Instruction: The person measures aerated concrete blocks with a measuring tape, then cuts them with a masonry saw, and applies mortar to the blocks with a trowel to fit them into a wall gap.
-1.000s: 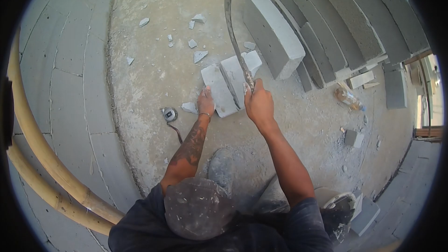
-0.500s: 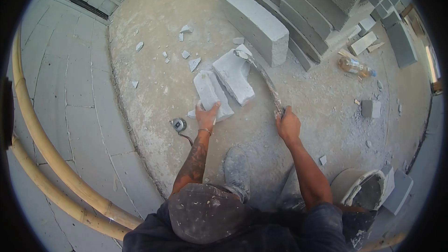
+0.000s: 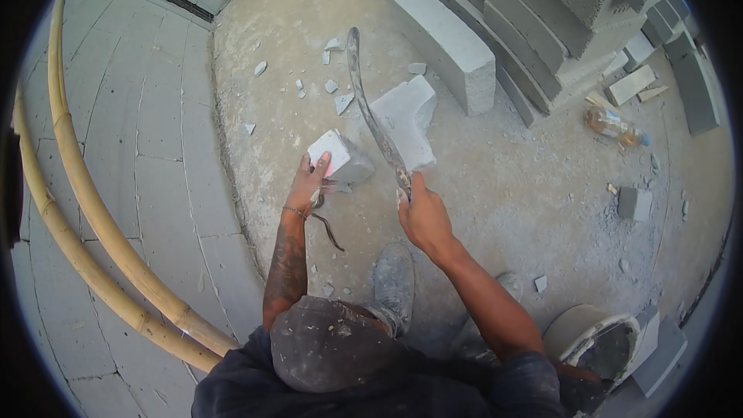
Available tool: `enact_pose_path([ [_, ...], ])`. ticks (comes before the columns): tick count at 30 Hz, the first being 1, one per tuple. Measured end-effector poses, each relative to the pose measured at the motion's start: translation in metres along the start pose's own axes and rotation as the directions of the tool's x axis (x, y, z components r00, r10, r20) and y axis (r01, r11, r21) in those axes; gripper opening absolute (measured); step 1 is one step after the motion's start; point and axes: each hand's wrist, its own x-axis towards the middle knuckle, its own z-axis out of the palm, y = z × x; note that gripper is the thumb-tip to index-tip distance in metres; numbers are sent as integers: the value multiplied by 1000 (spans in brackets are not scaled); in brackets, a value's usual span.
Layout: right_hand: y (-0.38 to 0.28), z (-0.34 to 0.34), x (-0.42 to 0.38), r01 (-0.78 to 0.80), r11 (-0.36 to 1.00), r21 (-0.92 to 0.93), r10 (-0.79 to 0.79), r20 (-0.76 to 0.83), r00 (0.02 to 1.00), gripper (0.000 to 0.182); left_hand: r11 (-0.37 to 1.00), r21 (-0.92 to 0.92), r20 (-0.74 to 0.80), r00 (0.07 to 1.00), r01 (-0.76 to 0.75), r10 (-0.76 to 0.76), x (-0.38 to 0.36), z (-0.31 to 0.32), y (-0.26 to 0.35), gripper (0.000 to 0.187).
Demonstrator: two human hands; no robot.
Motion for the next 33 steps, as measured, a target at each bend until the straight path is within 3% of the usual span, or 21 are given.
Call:
enact_pose_path([
  [2, -16, -9, 1, -30, 999, -30, 34, 141, 989, 32, 1000, -6, -3, 1000, -19, 19, 5, 4, -4, 76],
  [6, -46, -9, 9, 57, 998, 29, -61, 150, 987, 31, 998, -9, -111, 992, -55, 54, 1, 12, -5, 78],
  [8, -68, -7, 16, 158, 979, 129, -159, 1, 987, 31, 999, -5, -112, 993, -44, 43, -2, 9, -10, 78],
  [9, -69, -1, 19, 149, 980, 133, -150, 3, 989, 31, 999, -9, -107, 993, -50, 49, -2, 7, -12, 77],
  [11, -58, 10, 25, 88, 996, -34, -82, 158, 984, 30, 998, 3, -69, 995, -66, 66, -1, 6, -11, 76],
  [12, -46, 16, 23, 70, 997, -30, -65, 131, 989, 30, 998, -36, -77, 996, -48, 45, -2, 2, -17, 75],
  [14, -25, 29, 23, 18, 986, -166, 35, 311, 950, 29, 996, -73, -115, 992, -57, 48, -9, 0, -18, 70],
  [18, -46, 26, 24, 51, 998, -35, -42, 231, 972, 29, 998, -65, -61, 998, -12, 8, -6, -3, -20, 82],
  [20, -61, 21, 27, 131, 988, 79, -136, 63, 989, 27, 998, -67, -64, 998, 4, -8, -8, -2, -21, 82],
  [21, -56, 26, 29, 124, 989, 83, -129, 61, 990, 27, 997, -78, -75, 997, -1, -5, -8, -3, -20, 81],
  [23, -34, 40, 29, -5, 995, -100, 34, 290, 956, 27, 997, -83, -65, 998, 6, -12, -10, -5, -16, 80],
  [25, -2, 46, 23, -71, 990, -118, 104, 301, 948, 27, 997, -74, -39, 999, -9, 6, -10, -5, -14, 79],
  [27, 7, 46, 28, -127, 982, -142, 168, 326, 930, 27, 995, -99, -129, 992, -4, -8, -10, -3, -24, 75],
  [30, -28, 30, 30, -93, 995, -39, 101, 328, 939, 27, 990, -141, -95, 995, -2, -11, -15, -6, -22, 67],
  [32, -48, 28, 32, 140, 989, 39, -145, 169, 975, 28, 989, -145, -64, 998, -9, -1, -20, -12, -24, 64],
  [33, -45, 34, 32, 137, 990, 44, -143, 171, 975, 28, 988, -153, -48, 999, -20, 12, -22, -13, -26, 63],
])
